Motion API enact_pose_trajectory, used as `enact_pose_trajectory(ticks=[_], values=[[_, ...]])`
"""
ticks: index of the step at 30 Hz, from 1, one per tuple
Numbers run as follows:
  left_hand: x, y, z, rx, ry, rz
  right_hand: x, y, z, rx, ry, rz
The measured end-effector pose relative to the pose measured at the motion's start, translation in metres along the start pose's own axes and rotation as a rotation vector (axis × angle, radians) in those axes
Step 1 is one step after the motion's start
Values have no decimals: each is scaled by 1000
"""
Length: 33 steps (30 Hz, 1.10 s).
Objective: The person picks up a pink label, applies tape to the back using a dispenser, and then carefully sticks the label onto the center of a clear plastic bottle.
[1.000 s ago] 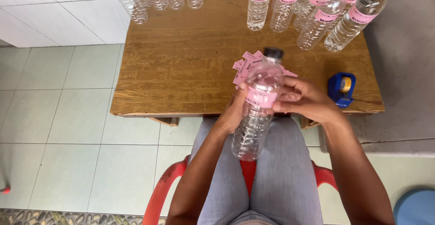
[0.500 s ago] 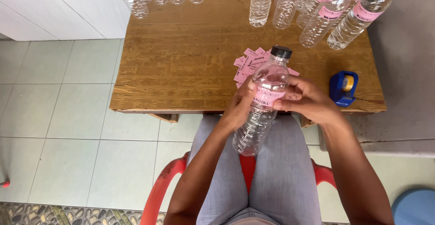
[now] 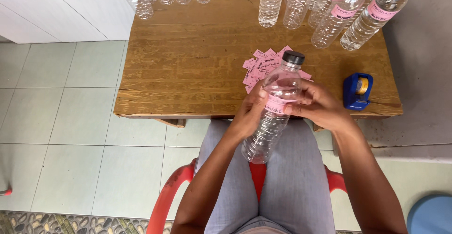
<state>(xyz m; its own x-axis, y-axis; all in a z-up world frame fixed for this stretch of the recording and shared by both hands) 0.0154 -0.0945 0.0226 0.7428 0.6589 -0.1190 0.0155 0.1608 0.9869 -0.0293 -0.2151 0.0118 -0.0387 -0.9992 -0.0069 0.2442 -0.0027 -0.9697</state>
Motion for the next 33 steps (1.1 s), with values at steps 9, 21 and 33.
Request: enact_pose_trajectory(ticks=[9, 21, 33], values=[[-3, 10, 1, 34, 26, 29, -12, -37, 14, 70, 160, -111], [-14, 39, -9, 221, 97, -69, -21, -22, 5, -58, 93, -35], [-7, 16, -16, 340, 144, -113, 13, 27, -7, -59, 112, 30]])
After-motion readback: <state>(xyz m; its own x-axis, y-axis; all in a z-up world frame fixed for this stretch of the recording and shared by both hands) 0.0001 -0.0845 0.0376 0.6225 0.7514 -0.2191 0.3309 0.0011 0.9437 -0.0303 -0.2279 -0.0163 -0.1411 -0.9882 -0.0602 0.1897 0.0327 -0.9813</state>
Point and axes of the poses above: each hand's wrist, its own z-axis towards the middle knuckle, its own x-axis out of the back of the hand, y = z × x, the point moved 10 cm from there along z, towards the middle knuckle, and after that the axes turned 8 degrees about x, right-handed, at the moved point
